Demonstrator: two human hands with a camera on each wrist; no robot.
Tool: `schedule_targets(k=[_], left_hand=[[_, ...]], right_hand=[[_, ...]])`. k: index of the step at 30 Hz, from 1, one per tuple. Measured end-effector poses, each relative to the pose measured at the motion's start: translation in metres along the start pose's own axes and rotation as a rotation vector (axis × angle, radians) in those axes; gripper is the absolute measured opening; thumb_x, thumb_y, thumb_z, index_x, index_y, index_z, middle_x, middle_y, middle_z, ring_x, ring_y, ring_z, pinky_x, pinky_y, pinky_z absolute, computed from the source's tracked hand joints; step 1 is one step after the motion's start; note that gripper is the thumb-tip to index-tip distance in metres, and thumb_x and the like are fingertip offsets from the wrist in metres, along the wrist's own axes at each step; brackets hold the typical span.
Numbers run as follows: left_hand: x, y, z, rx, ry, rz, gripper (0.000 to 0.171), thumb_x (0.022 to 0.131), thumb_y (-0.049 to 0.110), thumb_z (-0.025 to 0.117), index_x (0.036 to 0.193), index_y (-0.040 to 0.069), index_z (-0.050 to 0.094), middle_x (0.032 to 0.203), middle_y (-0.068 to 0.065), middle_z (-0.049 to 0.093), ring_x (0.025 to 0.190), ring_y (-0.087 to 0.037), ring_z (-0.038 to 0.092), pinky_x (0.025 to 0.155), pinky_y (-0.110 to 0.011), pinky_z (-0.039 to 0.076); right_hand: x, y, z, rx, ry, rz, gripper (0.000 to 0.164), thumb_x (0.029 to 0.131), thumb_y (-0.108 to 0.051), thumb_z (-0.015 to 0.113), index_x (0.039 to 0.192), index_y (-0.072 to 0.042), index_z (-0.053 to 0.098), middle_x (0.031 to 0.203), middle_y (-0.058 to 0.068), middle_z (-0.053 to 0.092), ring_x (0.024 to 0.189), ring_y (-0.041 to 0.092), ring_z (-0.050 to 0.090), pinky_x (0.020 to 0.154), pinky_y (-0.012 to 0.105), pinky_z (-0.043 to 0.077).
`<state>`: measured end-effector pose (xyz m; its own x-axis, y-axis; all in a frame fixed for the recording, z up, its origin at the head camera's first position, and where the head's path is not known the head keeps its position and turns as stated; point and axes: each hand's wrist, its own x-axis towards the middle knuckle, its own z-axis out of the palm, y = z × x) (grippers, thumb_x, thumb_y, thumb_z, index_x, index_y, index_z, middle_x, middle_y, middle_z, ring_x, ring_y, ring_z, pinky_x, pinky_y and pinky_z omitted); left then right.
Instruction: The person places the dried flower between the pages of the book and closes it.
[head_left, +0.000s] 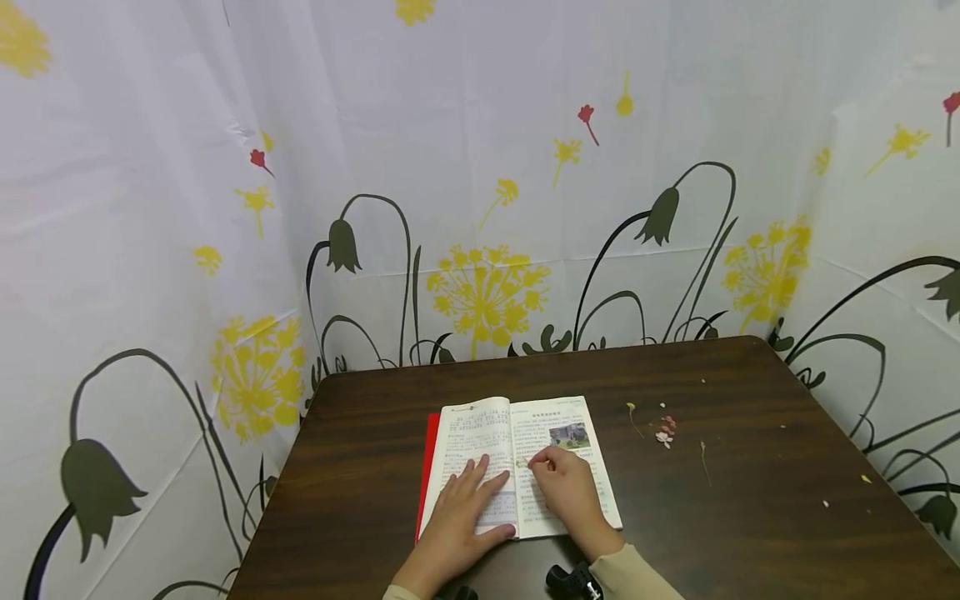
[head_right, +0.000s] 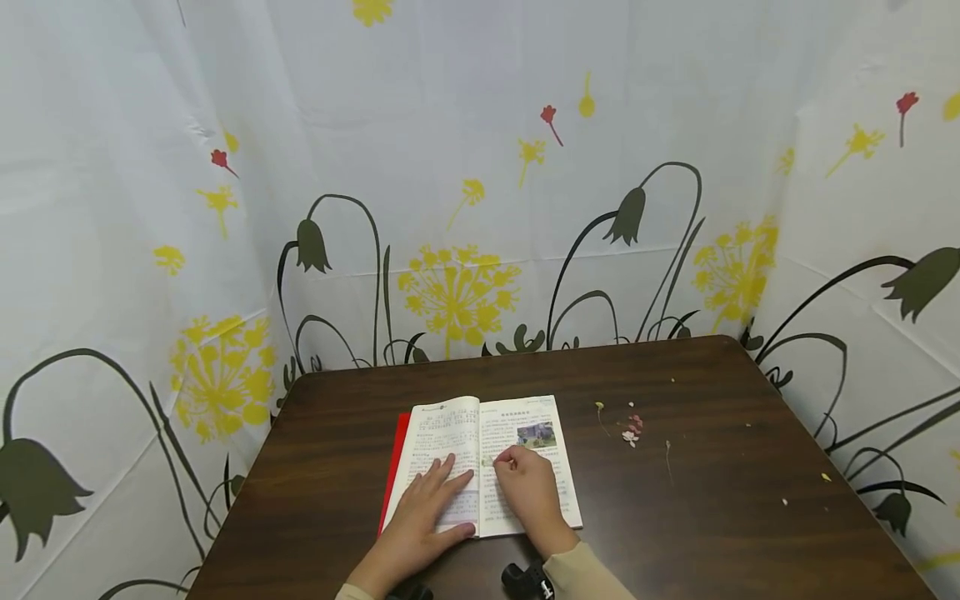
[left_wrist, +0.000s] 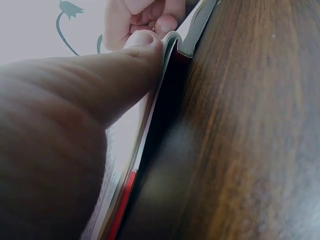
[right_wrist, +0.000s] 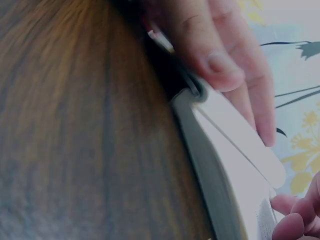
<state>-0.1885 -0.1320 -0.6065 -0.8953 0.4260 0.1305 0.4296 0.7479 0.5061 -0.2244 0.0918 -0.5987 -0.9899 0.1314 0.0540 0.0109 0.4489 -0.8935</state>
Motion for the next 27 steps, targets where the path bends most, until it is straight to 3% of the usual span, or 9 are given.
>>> schedule_targets(k=[8, 17, 21, 24, 27], left_hand=[[0.0, 0.0, 0.0, -0.014, -0.005, -0.001, 0.075, 0.096, 0.063, 0.073, 0.163, 0.035, 0.051, 0.179, -0.011, 0.034, 0.166, -0.044, 0.03, 0.13, -0.074, 0.024], [-0.002, -0.001, 0.002, -0.005, 0.002, 0.009, 0.075, 0.096, 0.062, 0.074, 0.162, 0.033, 0.052, 0.178, -0.013, 0.036, 0.165, -0.044, 0.031, 0.129, -0.074, 0.026], [-0.003, -0.002, 0.002, 0.003, 0.013, 0.017, 0.075, 0.096, 0.063, 0.074, 0.162, 0.033, 0.053, 0.177, -0.013, 0.038, 0.165, -0.045, 0.033, 0.128, -0.074, 0.027], [-0.003, -0.001, 0.002, -0.008, 0.028, 0.027, 0.075, 0.096, 0.062, 0.074, 0.161, 0.033, 0.053, 0.176, -0.014, 0.039, 0.164, -0.045, 0.033, 0.128, -0.074, 0.028], [-0.002, 0.0, 0.001, -0.011, 0.038, 0.035, 0.075, 0.096, 0.062, 0.075, 0.161, 0.033, 0.054, 0.176, -0.014, 0.04, 0.164, -0.045, 0.034, 0.127, -0.074, 0.028]], right_hand=[[0.001, 0.001, 0.0, -0.039, -0.025, -0.017, 0.021, 0.093, -0.014, 0.067, 0.081, -0.021, 0.083, 0.07, -0.006, 0.066, 0.063, 0.012, 0.052, 0.055, 0.025, 0.04], [-0.004, 0.003, 0.001, -0.051, -0.066, -0.028, 0.022, 0.094, -0.014, 0.066, 0.093, -0.023, 0.085, 0.061, -0.009, 0.051, 0.059, 0.01, 0.046, 0.054, 0.025, 0.037], [-0.007, 0.005, -0.004, 0.048, -0.13, -0.016, 0.024, 0.098, -0.011, 0.064, 0.116, -0.016, 0.079, 0.065, -0.006, 0.053, 0.054, 0.009, 0.05, 0.047, 0.022, 0.041], [-0.01, 0.007, -0.014, 0.138, -0.179, 0.011, 0.038, 0.099, -0.009, 0.065, 0.137, -0.009, 0.065, 0.072, -0.002, 0.059, 0.052, 0.012, 0.056, 0.041, 0.024, 0.045], [-0.014, 0.009, -0.028, 0.133, -0.216, 0.001, 0.047, 0.098, -0.008, 0.069, 0.144, -0.006, 0.06, 0.074, 0.0, 0.06, 0.052, 0.011, 0.056, 0.042, 0.023, 0.044]])
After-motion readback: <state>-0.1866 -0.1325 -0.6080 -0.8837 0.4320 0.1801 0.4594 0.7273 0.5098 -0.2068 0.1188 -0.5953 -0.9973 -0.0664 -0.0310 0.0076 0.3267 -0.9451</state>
